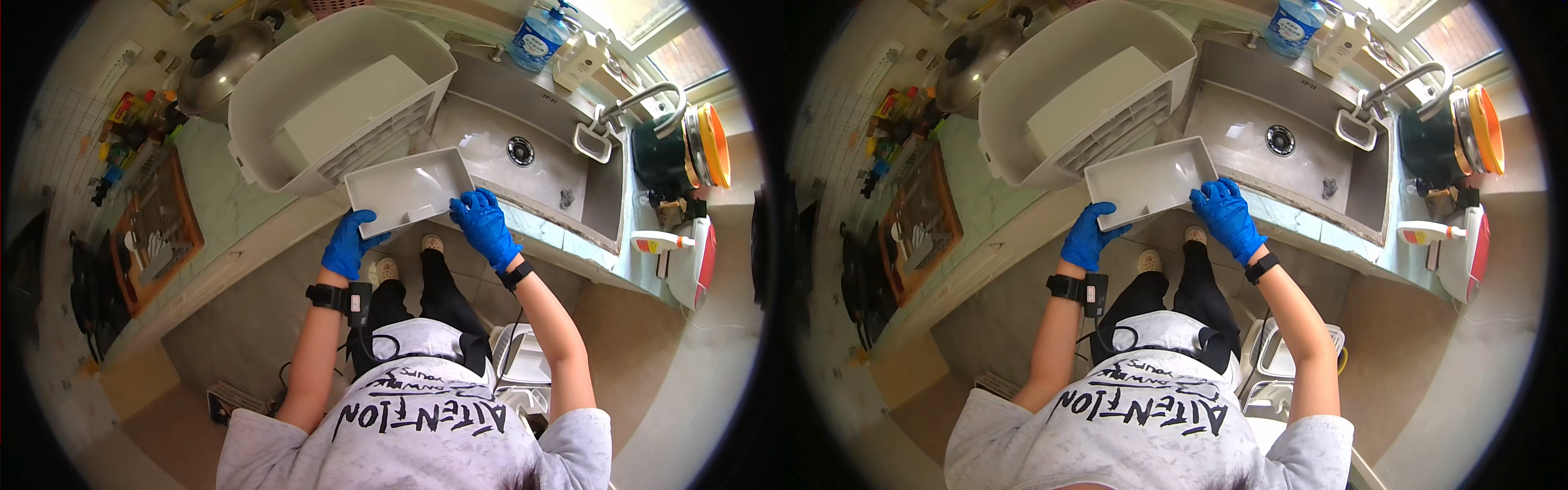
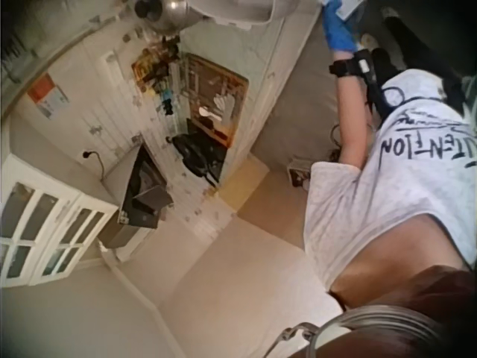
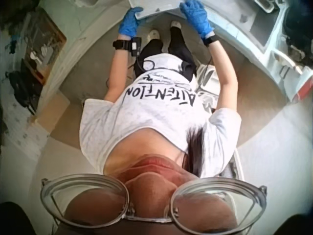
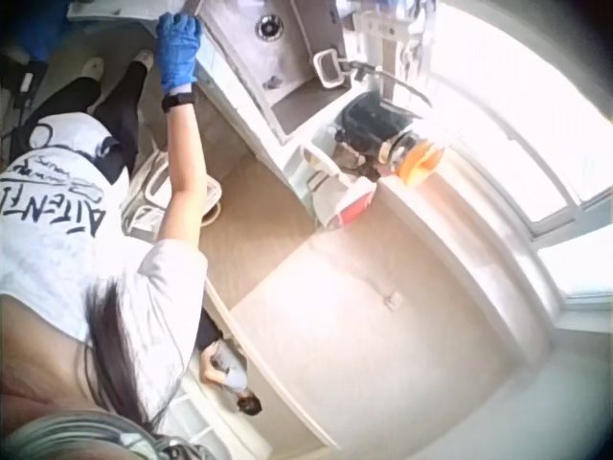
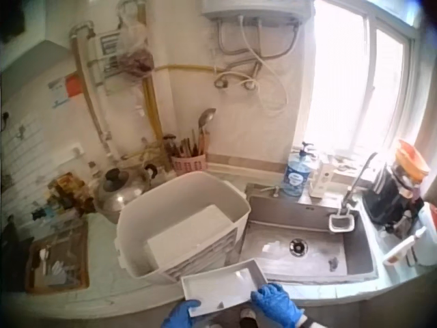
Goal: The person removes white plastic dividers, trays, and a side panel from a bin and fits them into a large white plastic housing on a kitchen counter, eventually clipping a top frame onto the assembly.
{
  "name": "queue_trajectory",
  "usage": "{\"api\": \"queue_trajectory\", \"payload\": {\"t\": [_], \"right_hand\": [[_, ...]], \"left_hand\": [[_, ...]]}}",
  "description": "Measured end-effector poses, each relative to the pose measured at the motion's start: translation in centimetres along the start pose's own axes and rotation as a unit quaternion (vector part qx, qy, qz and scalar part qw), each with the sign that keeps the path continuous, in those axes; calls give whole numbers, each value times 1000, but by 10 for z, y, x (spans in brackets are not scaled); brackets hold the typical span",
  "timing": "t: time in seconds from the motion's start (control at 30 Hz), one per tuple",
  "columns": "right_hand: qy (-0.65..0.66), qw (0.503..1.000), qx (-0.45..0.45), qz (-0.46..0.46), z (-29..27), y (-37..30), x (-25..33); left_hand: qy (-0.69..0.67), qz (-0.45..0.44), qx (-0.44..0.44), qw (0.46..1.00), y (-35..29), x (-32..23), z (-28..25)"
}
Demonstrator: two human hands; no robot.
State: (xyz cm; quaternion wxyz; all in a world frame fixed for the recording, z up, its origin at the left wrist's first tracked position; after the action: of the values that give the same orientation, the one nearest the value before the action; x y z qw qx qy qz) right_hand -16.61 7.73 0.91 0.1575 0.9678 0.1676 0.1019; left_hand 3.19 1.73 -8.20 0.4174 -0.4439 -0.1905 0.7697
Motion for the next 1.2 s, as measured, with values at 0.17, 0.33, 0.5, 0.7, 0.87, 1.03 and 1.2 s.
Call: {"api": "queue_trajectory", "payload": {"t": [0.17,0.33,0.5,0.7,0.87,1.03,1.2], "right_hand": [[-10,998,2,-70,25,27,-8],[3,996,9,-93,33,51,-31],[44,987,32,-154,48,60,-29],[100,981,63,-153,41,64,-31],[104,979,43,-169,36,73,-35],[95,985,3,-144,40,97,-37],[134,988,-74,13,54,110,-59]], "left_hand": [[-87,-14,0,996,22,10,-21],[-61,-65,50,995,21,0,2],[-93,32,-37,994,24,-4,-7],[-135,34,-33,990,15,-6,-6],[-144,67,-18,987,30,-4,-13],[-295,66,-45,952,39,-7,-27],[-357,70,-66,929,28,-10,-16]]}}
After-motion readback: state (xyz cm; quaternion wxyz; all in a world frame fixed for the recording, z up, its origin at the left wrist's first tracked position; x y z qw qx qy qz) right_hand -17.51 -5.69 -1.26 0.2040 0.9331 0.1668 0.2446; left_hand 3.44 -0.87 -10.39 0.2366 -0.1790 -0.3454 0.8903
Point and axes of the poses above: each hand's wrist, its own y-axis towards the middle knuckle, its own z-axis out of the palm, x = y × z, the point moved 9 cm from there along y, towards the middle knuckle, and after that the axes turned 7 degrees about -z, right-handed, at the moved point
